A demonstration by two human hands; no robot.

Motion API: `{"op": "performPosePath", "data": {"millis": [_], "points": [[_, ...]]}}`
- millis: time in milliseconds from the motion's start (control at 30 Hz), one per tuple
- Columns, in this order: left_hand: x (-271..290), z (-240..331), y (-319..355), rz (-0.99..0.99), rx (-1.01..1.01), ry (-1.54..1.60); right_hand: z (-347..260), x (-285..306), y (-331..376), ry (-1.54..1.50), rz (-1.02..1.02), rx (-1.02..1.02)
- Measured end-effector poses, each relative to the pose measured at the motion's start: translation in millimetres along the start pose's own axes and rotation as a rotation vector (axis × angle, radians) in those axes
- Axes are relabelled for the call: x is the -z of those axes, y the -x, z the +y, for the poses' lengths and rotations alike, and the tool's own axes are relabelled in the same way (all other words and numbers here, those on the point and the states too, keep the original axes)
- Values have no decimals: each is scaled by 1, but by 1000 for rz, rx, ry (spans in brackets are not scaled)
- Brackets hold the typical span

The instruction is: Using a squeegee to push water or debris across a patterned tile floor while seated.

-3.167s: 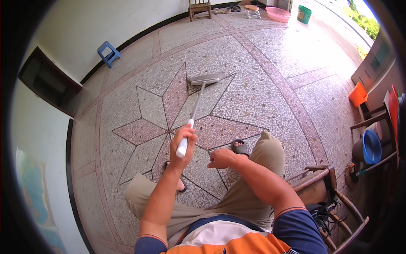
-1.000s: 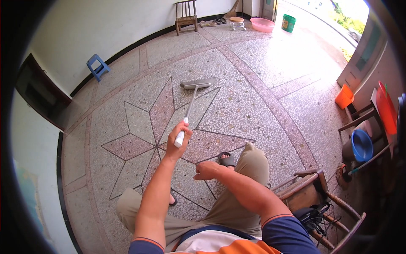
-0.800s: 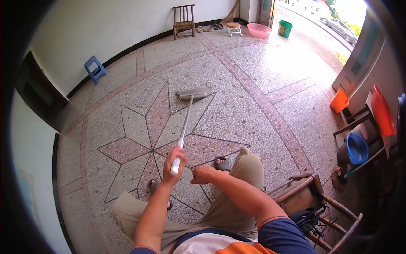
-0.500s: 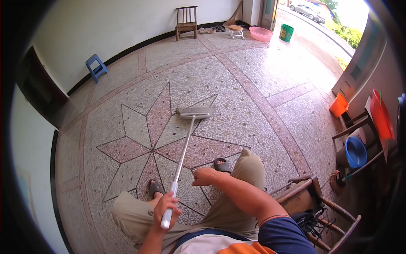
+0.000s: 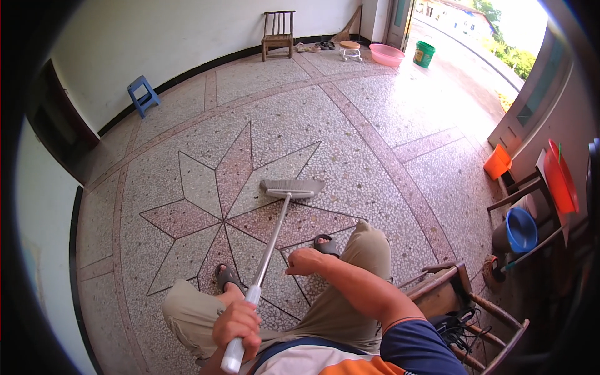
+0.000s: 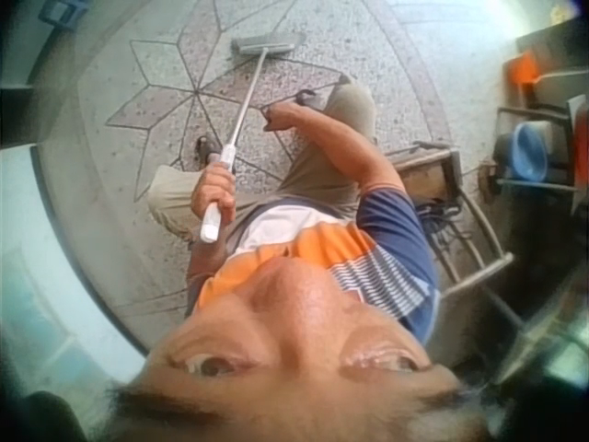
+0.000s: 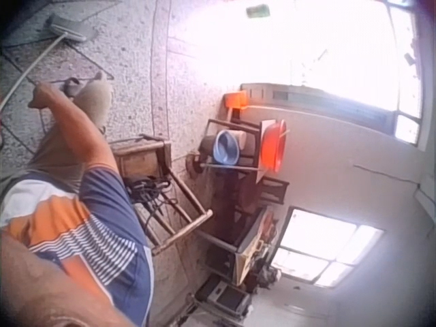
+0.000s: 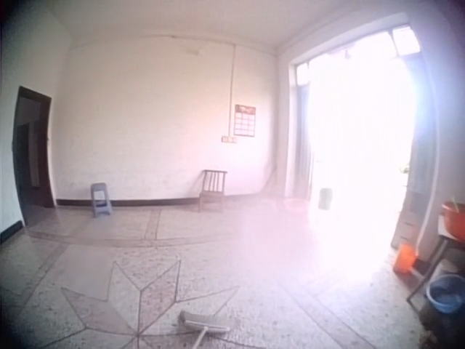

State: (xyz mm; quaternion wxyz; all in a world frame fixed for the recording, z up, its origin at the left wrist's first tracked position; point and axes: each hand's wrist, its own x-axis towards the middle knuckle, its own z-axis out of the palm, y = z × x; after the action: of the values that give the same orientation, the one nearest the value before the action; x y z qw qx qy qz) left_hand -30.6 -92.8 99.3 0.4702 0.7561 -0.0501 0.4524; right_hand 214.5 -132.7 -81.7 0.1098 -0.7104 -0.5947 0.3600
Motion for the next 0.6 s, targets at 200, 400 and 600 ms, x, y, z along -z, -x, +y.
{"op": "performPosePath", "data": {"millis": [200,400,600], "points": [[-28,-59,-17,-181,73,-140,-8,7,2,-34,-10,-23],[-46,-130,-39,-206,247,-133,-5,10,-2,-20,-13,14],[-51,-215,-71,-201,244,-182,8,0,-12,-26,18,20]]}}
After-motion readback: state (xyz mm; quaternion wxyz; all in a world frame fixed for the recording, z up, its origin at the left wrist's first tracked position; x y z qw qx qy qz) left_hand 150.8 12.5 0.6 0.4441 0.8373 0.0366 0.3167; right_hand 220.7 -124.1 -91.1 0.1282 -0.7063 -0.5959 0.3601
